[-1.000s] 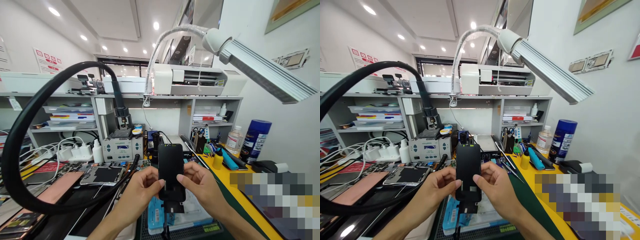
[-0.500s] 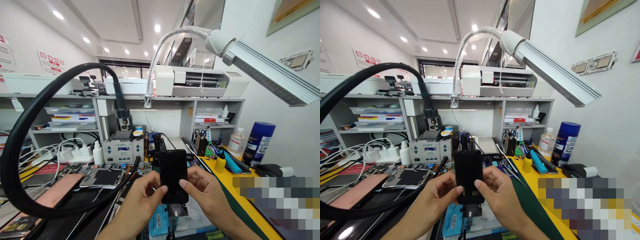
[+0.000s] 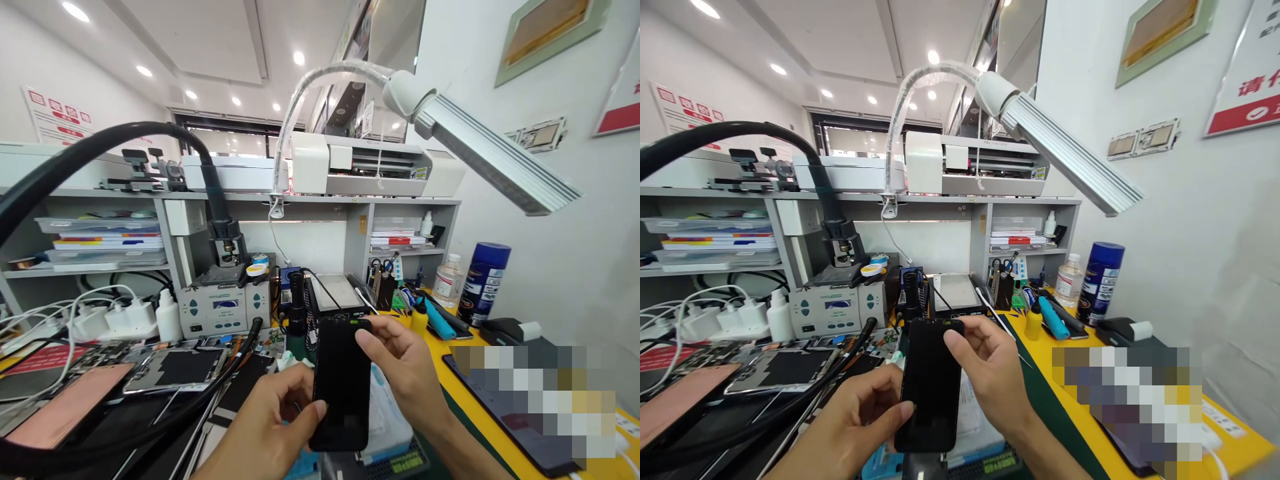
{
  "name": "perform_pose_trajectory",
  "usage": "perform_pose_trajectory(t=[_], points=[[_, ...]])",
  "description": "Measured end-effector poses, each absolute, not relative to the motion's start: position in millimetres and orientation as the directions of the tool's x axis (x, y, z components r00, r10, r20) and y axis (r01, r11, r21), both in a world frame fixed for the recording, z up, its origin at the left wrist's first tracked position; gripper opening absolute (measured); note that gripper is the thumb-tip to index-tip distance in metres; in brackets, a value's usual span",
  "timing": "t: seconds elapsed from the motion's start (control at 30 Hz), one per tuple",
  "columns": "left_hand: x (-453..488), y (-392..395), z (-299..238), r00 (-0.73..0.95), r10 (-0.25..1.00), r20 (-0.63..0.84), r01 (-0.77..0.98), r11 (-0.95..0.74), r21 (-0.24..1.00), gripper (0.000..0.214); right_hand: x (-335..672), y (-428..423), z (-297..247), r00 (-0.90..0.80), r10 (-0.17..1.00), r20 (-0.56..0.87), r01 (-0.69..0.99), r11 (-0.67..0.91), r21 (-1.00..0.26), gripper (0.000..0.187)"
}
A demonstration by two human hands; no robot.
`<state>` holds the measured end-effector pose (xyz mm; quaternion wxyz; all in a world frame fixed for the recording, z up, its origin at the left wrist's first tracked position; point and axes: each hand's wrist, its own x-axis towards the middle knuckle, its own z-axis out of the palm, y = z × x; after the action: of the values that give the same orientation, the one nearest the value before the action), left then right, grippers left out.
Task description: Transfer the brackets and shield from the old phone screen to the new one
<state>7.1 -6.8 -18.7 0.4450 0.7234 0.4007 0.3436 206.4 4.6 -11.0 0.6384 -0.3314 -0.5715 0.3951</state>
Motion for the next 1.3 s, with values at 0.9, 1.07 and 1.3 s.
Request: perform_pose_trajectory(t=[0.9, 1.07, 1.3], points=[[10.6, -8.9, -20.9, 0.432, 0.896, 0.101, 0.125, -0.170, 0.977, 0.036, 212.6, -10.6, -8.5, -0.118, 0.912, 0.393, -0.071, 0.387, -0.919, 0.016], [11.7, -7.8, -23.7, 0.438, 0.888, 0.138, 0.114, -0.207, 0.972, 0.039, 209.4, -16.9, -5.6, -0.074, 0.833, 0.549, 0.140, 0.553, -0.821, 0.013], [15.5, -11.4, -26.5, 0.291, 0.905, 0.311, 0.099, -0.352, 0.931, 0.028, 200.8, -27.7, -5.6, 0.061, 0.496, 0.866, 0.426, 0.772, -0.472, 0.026]])
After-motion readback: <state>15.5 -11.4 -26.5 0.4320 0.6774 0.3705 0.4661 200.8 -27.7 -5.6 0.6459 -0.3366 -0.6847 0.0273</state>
